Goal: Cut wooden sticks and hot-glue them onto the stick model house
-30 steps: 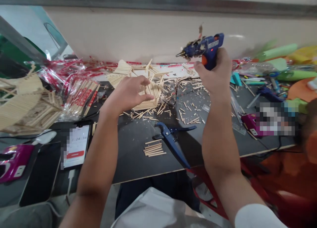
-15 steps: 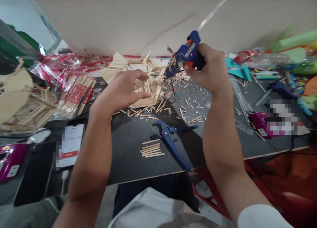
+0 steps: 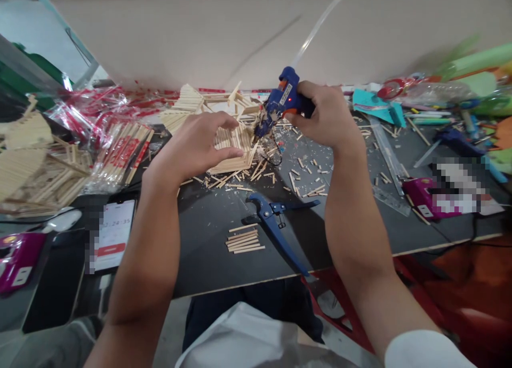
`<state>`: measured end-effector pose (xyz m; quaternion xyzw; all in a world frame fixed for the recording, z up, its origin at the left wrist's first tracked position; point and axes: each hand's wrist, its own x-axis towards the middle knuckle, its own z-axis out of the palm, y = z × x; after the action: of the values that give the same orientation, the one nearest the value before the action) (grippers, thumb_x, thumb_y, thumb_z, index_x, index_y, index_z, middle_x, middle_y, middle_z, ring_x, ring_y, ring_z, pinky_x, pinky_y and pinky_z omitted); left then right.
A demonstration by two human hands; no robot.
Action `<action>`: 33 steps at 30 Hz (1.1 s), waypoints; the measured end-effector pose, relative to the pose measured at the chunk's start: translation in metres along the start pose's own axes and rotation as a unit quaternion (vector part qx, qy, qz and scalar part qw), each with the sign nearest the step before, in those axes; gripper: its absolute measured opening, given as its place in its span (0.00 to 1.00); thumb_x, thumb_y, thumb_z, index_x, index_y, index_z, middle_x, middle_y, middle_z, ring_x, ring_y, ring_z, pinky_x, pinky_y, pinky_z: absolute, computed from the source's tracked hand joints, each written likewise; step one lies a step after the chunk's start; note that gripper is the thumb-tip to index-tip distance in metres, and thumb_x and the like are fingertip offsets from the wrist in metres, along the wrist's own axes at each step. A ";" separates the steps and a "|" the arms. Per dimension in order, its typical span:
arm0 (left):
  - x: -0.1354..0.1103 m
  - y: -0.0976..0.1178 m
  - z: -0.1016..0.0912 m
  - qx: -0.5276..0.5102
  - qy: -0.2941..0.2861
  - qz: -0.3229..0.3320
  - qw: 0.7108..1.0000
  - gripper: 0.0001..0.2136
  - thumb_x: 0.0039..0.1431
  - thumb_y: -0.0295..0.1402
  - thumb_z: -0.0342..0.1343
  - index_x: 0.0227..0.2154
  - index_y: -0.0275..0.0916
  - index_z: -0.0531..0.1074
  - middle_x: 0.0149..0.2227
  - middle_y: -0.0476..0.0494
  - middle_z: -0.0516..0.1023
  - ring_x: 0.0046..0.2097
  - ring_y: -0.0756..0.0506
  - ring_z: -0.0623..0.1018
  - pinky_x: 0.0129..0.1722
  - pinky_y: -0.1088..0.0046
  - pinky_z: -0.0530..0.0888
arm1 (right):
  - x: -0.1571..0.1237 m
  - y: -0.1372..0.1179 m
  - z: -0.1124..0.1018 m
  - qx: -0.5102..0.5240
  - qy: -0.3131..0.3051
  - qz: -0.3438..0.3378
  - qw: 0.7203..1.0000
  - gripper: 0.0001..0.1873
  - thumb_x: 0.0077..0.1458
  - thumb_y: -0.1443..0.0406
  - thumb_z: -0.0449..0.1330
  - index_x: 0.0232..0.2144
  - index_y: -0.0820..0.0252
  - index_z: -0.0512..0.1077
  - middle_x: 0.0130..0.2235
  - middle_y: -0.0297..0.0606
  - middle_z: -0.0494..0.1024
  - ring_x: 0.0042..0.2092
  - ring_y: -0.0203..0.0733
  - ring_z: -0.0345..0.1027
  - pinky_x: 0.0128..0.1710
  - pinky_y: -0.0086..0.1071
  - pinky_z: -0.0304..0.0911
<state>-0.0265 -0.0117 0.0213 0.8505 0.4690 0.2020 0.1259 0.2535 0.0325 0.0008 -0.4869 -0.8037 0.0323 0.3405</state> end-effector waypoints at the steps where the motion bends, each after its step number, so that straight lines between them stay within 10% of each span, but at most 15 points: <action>1: 0.000 -0.001 0.000 -0.001 -0.001 -0.001 1.000 0.22 0.55 0.47 0.64 0.50 0.41 0.74 0.50 0.41 0.79 0.51 0.36 0.76 0.53 0.60 0.70 | 0.000 0.000 0.000 0.003 0.001 0.001 1.000 0.14 0.50 0.55 0.66 0.29 0.51 0.64 0.25 0.33 0.68 0.28 0.43 0.64 0.31 0.38 0.66; 33: 0.001 0.001 0.000 0.004 -0.014 -0.019 1.000 0.23 0.54 0.47 0.63 0.50 0.42 0.74 0.50 0.41 0.79 0.49 0.37 0.77 0.54 0.58 0.68 | -0.001 -0.007 -0.005 0.014 -0.008 0.062 0.998 0.09 0.51 0.55 0.64 0.34 0.47 0.70 0.31 0.36 0.78 0.39 0.54 0.71 0.32 0.41 0.62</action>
<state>-0.0254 -0.0114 0.0215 0.8445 0.4843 0.1863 0.1329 0.2513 0.0272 0.0067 -0.5307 -0.7743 0.0683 0.3380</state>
